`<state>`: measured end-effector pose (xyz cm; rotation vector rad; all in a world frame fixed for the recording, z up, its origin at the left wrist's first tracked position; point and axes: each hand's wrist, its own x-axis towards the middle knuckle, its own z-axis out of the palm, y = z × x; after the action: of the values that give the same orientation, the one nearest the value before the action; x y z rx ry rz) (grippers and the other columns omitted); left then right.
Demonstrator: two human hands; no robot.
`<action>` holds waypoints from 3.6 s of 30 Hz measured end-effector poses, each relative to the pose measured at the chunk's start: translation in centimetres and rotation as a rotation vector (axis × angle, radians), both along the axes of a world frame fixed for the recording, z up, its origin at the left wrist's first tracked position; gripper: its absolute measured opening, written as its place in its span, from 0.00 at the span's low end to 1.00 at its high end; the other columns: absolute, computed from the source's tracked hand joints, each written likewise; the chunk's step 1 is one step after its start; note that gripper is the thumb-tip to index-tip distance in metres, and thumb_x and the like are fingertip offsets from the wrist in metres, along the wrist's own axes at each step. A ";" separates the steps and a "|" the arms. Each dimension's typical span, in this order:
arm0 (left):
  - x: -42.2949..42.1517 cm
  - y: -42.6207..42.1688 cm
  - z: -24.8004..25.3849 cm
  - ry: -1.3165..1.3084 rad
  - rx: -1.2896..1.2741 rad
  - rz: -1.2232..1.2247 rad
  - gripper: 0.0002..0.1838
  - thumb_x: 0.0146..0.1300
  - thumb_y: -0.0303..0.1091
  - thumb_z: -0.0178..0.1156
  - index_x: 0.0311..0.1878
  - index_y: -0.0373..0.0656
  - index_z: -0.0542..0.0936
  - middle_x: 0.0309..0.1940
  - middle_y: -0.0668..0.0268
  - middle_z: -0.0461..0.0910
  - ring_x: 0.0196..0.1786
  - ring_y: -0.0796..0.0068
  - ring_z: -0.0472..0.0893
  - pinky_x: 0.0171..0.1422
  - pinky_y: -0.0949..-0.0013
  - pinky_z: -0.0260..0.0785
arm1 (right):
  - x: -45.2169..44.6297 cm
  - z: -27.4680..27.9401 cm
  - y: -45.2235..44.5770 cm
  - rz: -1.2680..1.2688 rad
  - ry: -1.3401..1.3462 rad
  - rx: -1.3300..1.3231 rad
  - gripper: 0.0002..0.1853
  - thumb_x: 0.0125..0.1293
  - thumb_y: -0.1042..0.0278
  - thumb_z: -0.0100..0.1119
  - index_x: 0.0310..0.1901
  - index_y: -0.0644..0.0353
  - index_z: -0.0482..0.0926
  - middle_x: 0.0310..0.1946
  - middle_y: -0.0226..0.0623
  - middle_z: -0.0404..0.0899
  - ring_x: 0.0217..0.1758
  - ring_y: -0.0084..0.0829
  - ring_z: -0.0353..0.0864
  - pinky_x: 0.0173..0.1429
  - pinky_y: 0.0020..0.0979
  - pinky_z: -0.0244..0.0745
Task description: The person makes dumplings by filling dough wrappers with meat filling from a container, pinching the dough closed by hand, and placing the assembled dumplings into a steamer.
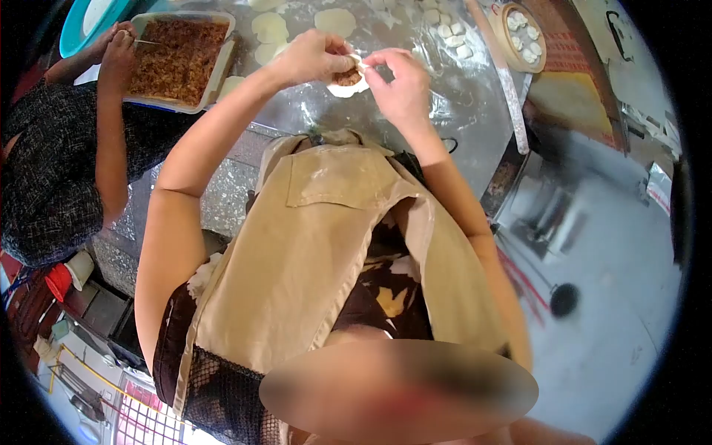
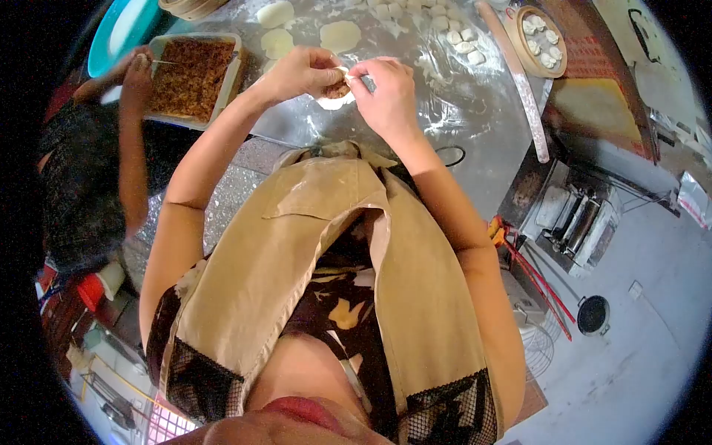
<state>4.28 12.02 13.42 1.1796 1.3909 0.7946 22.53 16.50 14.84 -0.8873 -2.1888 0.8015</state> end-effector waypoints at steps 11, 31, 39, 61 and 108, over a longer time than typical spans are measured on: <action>3.6 -3.1 0.3 -1.195 -0.065 0.487 0.21 0.66 0.39 0.46 0.60 0.41 0.67 0.54 0.65 0.72 0.51 0.72 0.75 0.51 0.68 0.70 | 0.0 0.4 -0.3 -0.200 0.327 -0.615 0.05 0.55 0.73 0.62 0.32 0.64 0.78 0.29 0.30 0.79 0.28 0.15 0.74 0.33 0.18 0.70; 3.2 -2.8 -0.1 -0.495 -0.031 0.463 0.12 0.62 0.33 0.55 0.44 0.35 0.74 0.36 0.63 0.78 0.39 0.78 0.79 0.43 0.76 0.73 | 0.5 -0.2 0.5 0.097 -0.053 0.248 0.08 0.45 0.70 0.66 0.30 0.53 0.81 0.29 0.25 0.75 0.37 0.30 0.71 0.46 0.32 0.61; 2.0 -2.1 0.9 -0.390 -0.043 0.335 0.13 0.62 0.32 0.55 0.45 0.34 0.72 0.36 0.59 0.78 0.38 0.76 0.79 0.44 0.75 0.73 | 0.4 1.1 0.3 0.098 -0.080 0.131 0.06 0.45 0.68 0.67 0.28 0.52 0.81 0.28 0.25 0.75 0.38 0.31 0.70 0.47 0.34 0.61; 4.9 -3.1 0.1 -0.686 -0.022 0.627 0.11 0.65 0.32 0.51 0.48 0.39 0.75 0.42 0.64 0.78 0.42 0.77 0.78 0.49 0.70 0.73 | 0.1 0.8 0.5 0.021 0.003 -0.270 0.09 0.49 0.72 0.66 0.34 0.63 0.80 0.29 0.38 0.79 0.29 0.29 0.79 0.36 0.27 0.73; 6.5 -1.8 1.6 -0.641 0.131 0.640 0.17 0.67 0.28 0.45 0.58 0.36 0.69 0.44 0.66 0.75 0.44 0.79 0.77 0.50 0.73 0.74 | -0.1 1.4 -0.3 -0.177 0.202 -0.171 0.08 0.49 0.76 0.64 0.32 0.56 0.79 0.33 0.34 0.78 0.32 0.36 0.79 0.37 0.32 0.73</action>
<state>10.79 10.26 15.04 0.4663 1.1670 1.5714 22.46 16.17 16.23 -1.0217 -1.8599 0.9571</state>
